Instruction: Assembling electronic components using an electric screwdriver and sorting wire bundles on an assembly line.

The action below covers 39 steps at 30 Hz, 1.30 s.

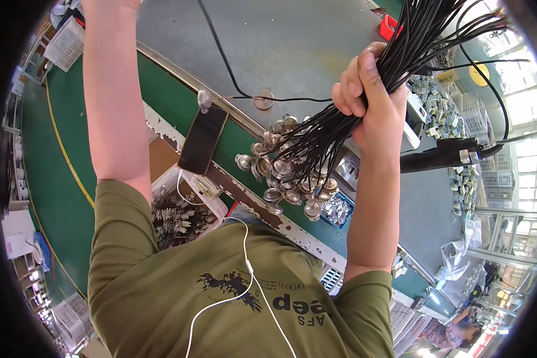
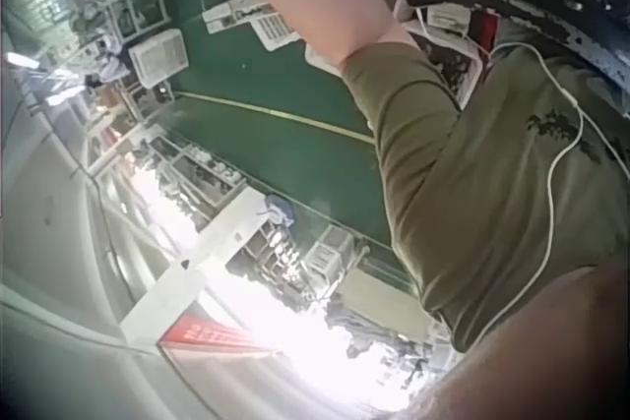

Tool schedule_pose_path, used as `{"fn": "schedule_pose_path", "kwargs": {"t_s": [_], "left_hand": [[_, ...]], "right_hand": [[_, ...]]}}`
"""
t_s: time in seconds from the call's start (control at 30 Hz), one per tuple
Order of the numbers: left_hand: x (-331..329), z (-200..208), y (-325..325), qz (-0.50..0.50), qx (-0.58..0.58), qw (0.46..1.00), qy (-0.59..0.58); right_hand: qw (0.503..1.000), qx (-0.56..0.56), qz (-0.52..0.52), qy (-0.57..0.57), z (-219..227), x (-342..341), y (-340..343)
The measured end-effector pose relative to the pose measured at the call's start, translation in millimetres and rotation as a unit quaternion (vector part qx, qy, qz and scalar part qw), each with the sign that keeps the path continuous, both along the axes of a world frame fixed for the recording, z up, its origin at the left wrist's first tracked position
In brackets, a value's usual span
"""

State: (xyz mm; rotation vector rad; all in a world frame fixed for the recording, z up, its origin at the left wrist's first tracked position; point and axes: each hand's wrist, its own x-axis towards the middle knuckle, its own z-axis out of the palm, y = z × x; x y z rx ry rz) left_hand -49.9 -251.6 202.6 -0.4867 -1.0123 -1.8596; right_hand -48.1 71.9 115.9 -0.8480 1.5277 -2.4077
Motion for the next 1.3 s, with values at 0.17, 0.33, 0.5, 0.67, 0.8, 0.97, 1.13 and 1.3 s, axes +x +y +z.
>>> {"fn": "schedule_pose_path", "kwargs": {"t_s": [0.17,0.33,0.5,0.67,0.8,0.97,1.13,1.3], "left_hand": [[-10.6,-21.4,42.2,-0.143,-0.056,0.966,-0.207],[-6.1,-12.4,55.2,-0.156,-0.231,0.925,-0.257],[-33.6,-13.0,32.8,-0.16,-0.145,0.945,-0.246],[-63.7,-40.9,-20.4,-0.203,-0.064,0.916,-0.34],[-117.0,-113.2,-5.1,0.05,-0.228,0.866,-0.442],[-150.5,-199.0,7.6,0.092,-0.175,0.857,-0.477],[-40.5,-179.9,97.9,-0.123,-0.504,0.794,-0.318],[21.1,-196.9,141.2,-0.423,-0.203,0.774,-0.425]], "right_hand": [[1.0,0.005,-0.026,-0.013,5.2,0.8,-11.8],[0.999,0.031,-0.044,-0.006,3.7,-5.8,-11.8],[0.988,0.066,-0.142,-0.015,0.1,-10.2,-12.0],[0.968,0.063,-0.241,-0.035,-1.6,-11.9,-9.1],[0.968,0.06,-0.24,-0.034,-2.5,-14.0,1.6],[0.977,0.041,-0.204,-0.045,2.1,-8.8,-7.2],[0.98,0.033,-0.194,-0.001,14.6,-7.2,3.8],[0.99,-0.013,-0.14,0.019,22.4,-17.5,-0.1]]}}
